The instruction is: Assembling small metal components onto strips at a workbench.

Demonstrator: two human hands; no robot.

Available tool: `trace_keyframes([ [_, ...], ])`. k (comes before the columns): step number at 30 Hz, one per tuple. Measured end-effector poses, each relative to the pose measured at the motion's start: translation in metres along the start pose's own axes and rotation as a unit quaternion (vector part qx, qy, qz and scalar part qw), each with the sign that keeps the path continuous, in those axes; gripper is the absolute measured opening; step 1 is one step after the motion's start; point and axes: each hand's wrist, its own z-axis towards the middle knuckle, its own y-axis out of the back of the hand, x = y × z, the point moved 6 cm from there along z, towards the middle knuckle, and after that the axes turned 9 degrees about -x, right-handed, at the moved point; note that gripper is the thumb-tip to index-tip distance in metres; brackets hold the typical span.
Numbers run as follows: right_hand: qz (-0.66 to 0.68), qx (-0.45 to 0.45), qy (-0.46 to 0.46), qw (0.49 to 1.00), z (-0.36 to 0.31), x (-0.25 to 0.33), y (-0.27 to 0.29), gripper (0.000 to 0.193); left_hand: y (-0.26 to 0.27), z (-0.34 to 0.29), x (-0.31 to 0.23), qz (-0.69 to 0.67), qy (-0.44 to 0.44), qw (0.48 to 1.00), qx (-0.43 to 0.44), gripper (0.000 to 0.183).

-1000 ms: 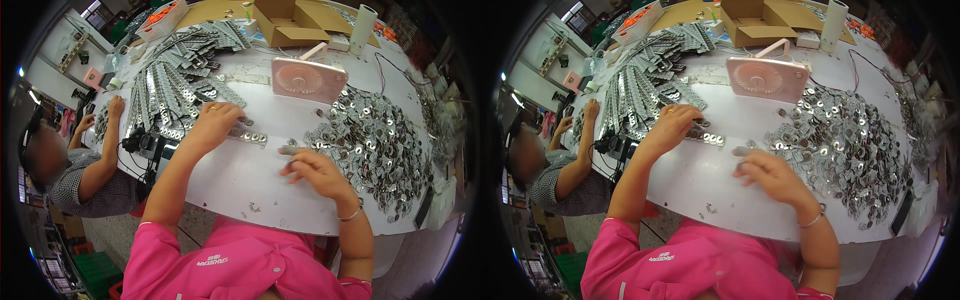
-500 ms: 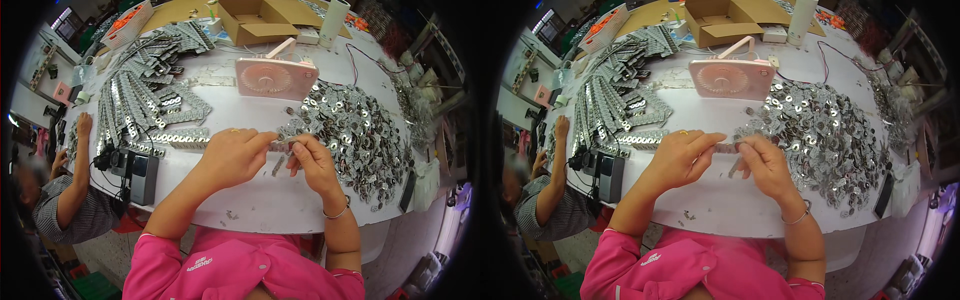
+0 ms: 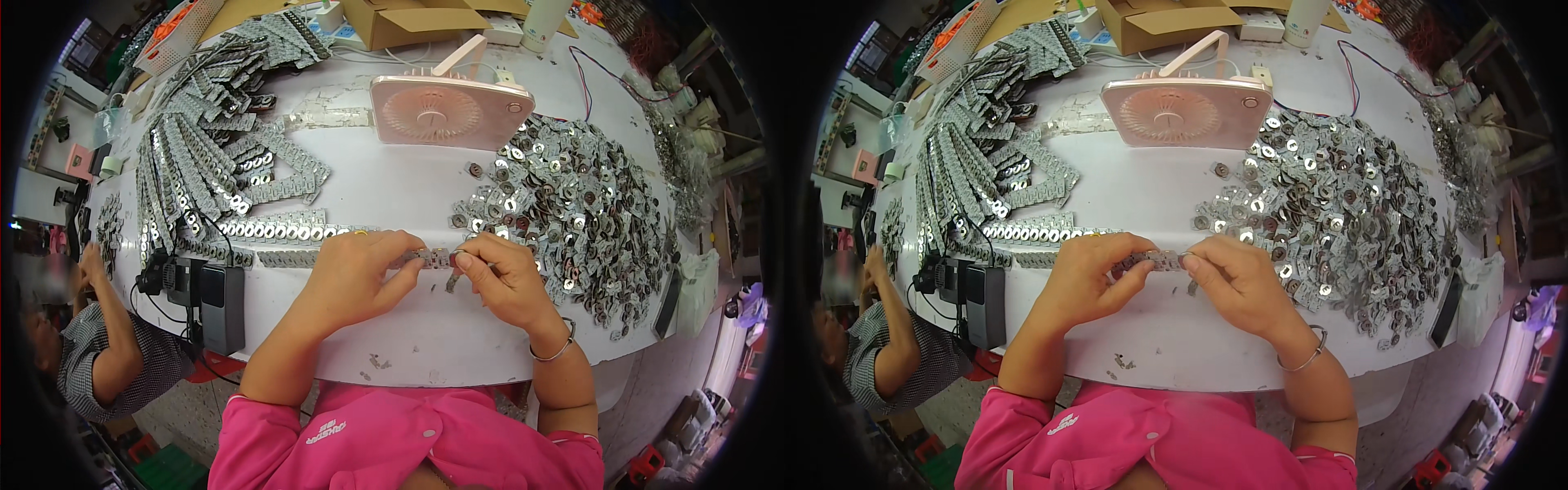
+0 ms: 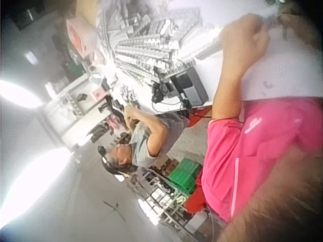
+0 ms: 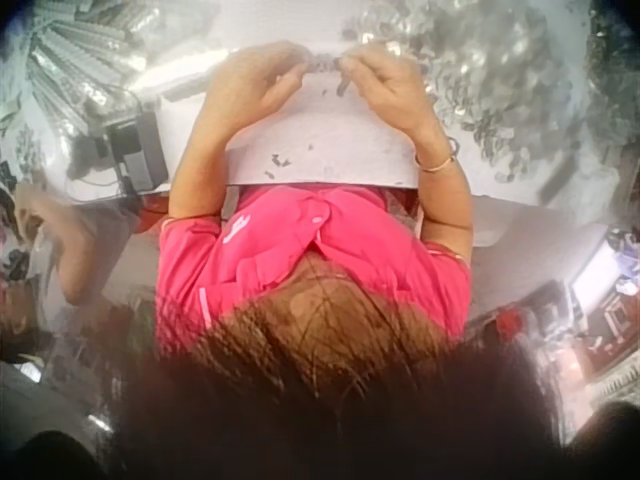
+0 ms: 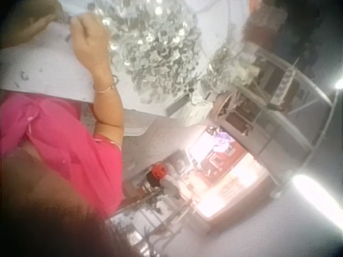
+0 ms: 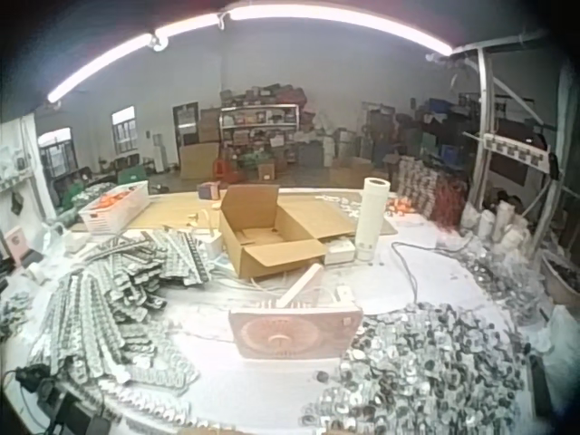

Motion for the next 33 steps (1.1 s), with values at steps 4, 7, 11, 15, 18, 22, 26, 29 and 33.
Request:
trace_keyframes([
  [4,0.023,0.008,-0.039,0.999,0.001,-0.004,-0.001,0.017,0.004,-0.001,0.001,-0.003,0.009,1.000,0.020,0.015],
  [7,-0.013,0.036,0.006,0.999,0.000,0.001,-0.005,0.017,0.006,-0.002,0.000,0.013,0.008,0.999,0.038,0.017],
  [11,-0.054,0.037,0.044,0.997,-0.001,0.005,-0.008,0.019,0.005,-0.005,0.008,-0.018,0.035,0.998,0.039,0.017],
  [15,0.036,0.015,-0.059,0.997,-0.004,0.004,-0.004,0.019,0.006,-0.007,0.009,-0.065,0.078,0.993,0.055,0.015],
  [18,0.028,0.017,-0.046,0.998,-0.005,0.006,-0.004,0.019,0.007,-0.006,0.003,-0.053,0.069,0.994,0.069,0.015],
  [22,0.008,0.032,-0.019,0.999,-0.006,0.005,-0.005,0.019,0.007,-0.004,0.000,-0.005,0.023,0.997,0.079,0.015],
  [26,0.010,0.059,-0.029,0.998,-0.008,0.007,-0.008,0.019,0.002,-0.007,-0.001,0.020,-0.022,0.996,0.090,0.014],
  [29,-0.019,0.070,-0.007,0.997,-0.008,0.006,-0.009,0.019,-0.001,-0.007,0.000,0.015,-0.011,0.994,0.106,0.013],
  [33,0.018,0.046,-0.005,0.999,-0.011,0.012,-0.011,0.021,-0.001,-0.009,0.003,-0.081,0.055,0.988,0.116,0.011],
])
